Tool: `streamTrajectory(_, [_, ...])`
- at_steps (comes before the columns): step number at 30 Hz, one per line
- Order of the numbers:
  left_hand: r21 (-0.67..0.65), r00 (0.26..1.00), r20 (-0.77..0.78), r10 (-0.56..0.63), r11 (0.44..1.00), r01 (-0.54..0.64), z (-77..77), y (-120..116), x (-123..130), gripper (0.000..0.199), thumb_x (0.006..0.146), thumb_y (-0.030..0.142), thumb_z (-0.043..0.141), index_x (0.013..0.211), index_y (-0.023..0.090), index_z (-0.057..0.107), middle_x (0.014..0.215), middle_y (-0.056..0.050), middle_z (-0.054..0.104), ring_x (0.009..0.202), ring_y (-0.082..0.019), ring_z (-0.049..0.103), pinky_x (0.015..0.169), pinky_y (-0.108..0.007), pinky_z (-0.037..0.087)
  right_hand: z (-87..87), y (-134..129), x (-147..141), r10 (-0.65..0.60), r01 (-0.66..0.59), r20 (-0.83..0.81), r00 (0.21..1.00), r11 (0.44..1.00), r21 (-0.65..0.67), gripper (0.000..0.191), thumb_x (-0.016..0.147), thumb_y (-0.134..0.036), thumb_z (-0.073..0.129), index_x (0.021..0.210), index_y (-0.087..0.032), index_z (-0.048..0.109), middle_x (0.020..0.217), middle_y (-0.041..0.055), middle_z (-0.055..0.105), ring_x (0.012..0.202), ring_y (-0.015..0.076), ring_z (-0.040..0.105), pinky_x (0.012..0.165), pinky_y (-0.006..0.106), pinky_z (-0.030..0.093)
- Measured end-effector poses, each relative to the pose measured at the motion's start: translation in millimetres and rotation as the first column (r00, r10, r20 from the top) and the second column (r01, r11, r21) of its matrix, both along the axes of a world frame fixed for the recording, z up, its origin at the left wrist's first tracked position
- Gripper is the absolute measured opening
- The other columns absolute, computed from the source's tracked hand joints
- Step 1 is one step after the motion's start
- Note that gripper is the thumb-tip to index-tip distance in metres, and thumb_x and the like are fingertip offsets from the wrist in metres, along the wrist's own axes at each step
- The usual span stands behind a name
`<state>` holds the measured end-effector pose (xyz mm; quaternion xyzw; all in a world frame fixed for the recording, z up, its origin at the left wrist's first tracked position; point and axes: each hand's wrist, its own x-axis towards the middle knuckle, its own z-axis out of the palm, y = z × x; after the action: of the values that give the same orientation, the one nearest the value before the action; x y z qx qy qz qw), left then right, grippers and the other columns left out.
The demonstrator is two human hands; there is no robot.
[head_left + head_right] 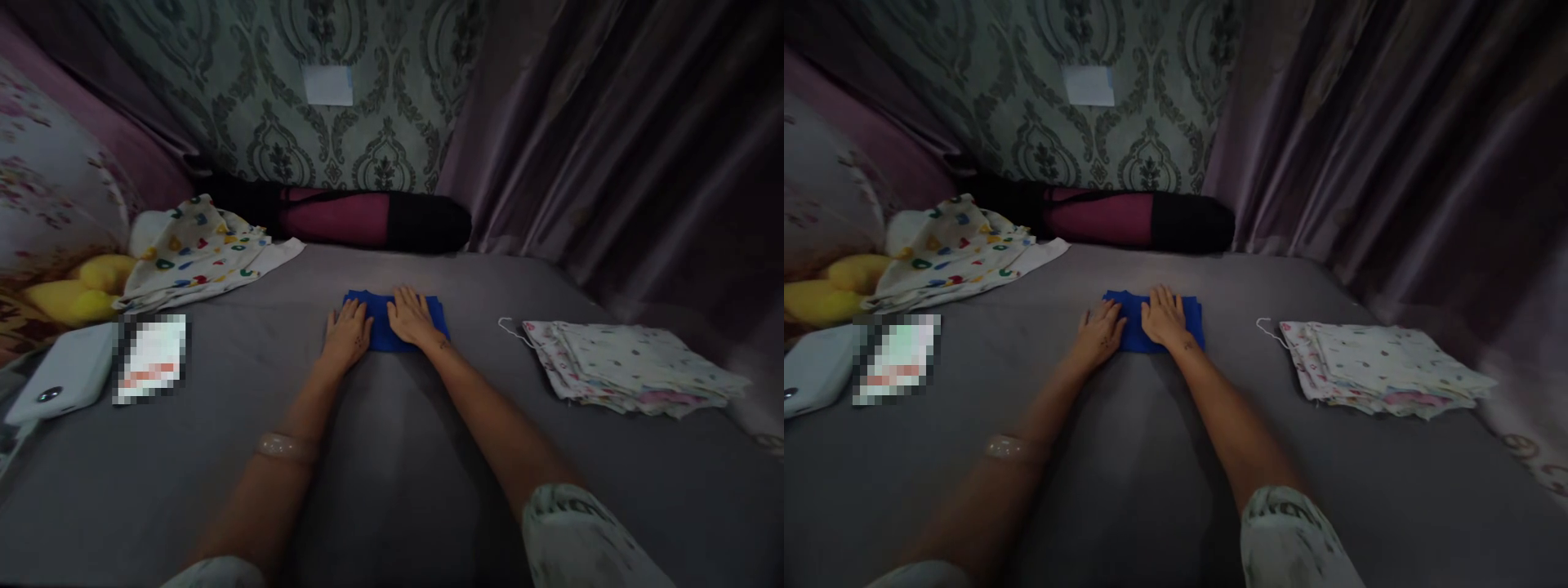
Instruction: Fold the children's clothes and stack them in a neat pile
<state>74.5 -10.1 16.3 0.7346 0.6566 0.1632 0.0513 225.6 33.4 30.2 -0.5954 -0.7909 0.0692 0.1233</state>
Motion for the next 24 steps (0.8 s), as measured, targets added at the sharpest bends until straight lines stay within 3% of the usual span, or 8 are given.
streamTrajectory(7, [-0.141,0.996,-0.064,-0.063,0.989,0.054,-8.1,-0.2,3.7,0.059,0.099,0.047,0.026,0.148,0.017,0.037,0.159,-0.013,0.023,0.148,-0.027,0.018,0.117,-0.052,0.016,-19.9,-3.8,26.9,-0.053,0.059,0.086,0.995,0.996,-0.060,0.062,0.100,-0.041,0.020,0.150,-0.006,0.031,0.158,0.0134,0.025,0.148,0.0251,0.013,0.119,0.047,0.007])
streamTrajectory(12, [-0.192,0.995,-0.080,-0.054,0.981,0.038,-2.5,-1.0,1.8,0.057,0.098,0.048,0.026,0.148,0.022,0.036,0.159,-0.011,0.023,0.147,-0.029,0.018,0.115,-0.057,0.017,-18.1,-1.3,26.6,-0.058,0.060,0.023,0.998,0.996,-0.062,0.061,0.100,-0.041,0.019,0.149,-0.008,0.033,0.157,0.0129,0.028,0.147,0.0242,0.017,0.119,0.046,0.009])
streamTrajectory(15, [-0.162,0.991,-0.117,-0.070,0.985,0.050,9.3,3.1,4.8,0.054,0.098,0.048,0.030,0.142,0.019,0.045,0.153,-0.014,0.037,0.142,-0.033,0.031,0.113,-0.061,0.019,-14.4,-0.6,31.7,-0.117,0.118,-0.029,0.993,0.993,0.023,0.061,0.100,-0.040,0.017,0.148,-0.005,0.033,0.156,0.0155,0.029,0.146,0.0260,0.019,0.118,0.046,0.011])
streamTrajectory(18, [-0.040,0.987,-0.156,-0.039,0.999,0.033,16.6,16.5,11.4,0.053,0.098,0.045,0.029,0.133,0.014,0.054,0.142,-0.018,0.050,0.133,-0.032,0.044,0.113,-0.056,0.022,-16.5,0.0,38.0,-0.173,0.175,-0.033,0.984,0.981,0.080,0.062,0.099,-0.040,0.019,0.148,-0.003,0.032,0.156,0.0177,0.029,0.146,0.0279,0.019,0.118,0.047,0.009])
streamTrajectory(21, [0.055,0.983,-0.181,-0.029,0.998,0.040,9.2,34.9,16.2,0.055,0.099,0.043,0.026,0.139,0.012,0.048,0.148,-0.018,0.043,0.141,-0.030,0.033,0.116,-0.047,0.019,-21.5,0.3,41.4,-0.183,0.183,-0.008,0.983,0.983,0.028,0.063,0.099,-0.041,0.022,0.147,-0.004,0.033,0.155,0.0183,0.030,0.145,0.0296,0.022,0.117,0.048,0.013])
streamTrajectory(24, [-0.014,0.984,-0.170,-0.052,0.999,0.050,-6.5,47.7,15.5,0.057,0.098,0.045,0.027,0.144,0.014,0.041,0.153,-0.015,0.038,0.144,-0.029,0.027,0.117,-0.047,0.016,-22.1,0.7,41.4,-0.187,0.187,0.003,0.982,0.982,0.023,0.063,0.098,-0.041,0.024,0.146,-0.002,0.035,0.153,0.0196,0.034,0.143,0.0317,0.026,0.115,0.048,0.017])
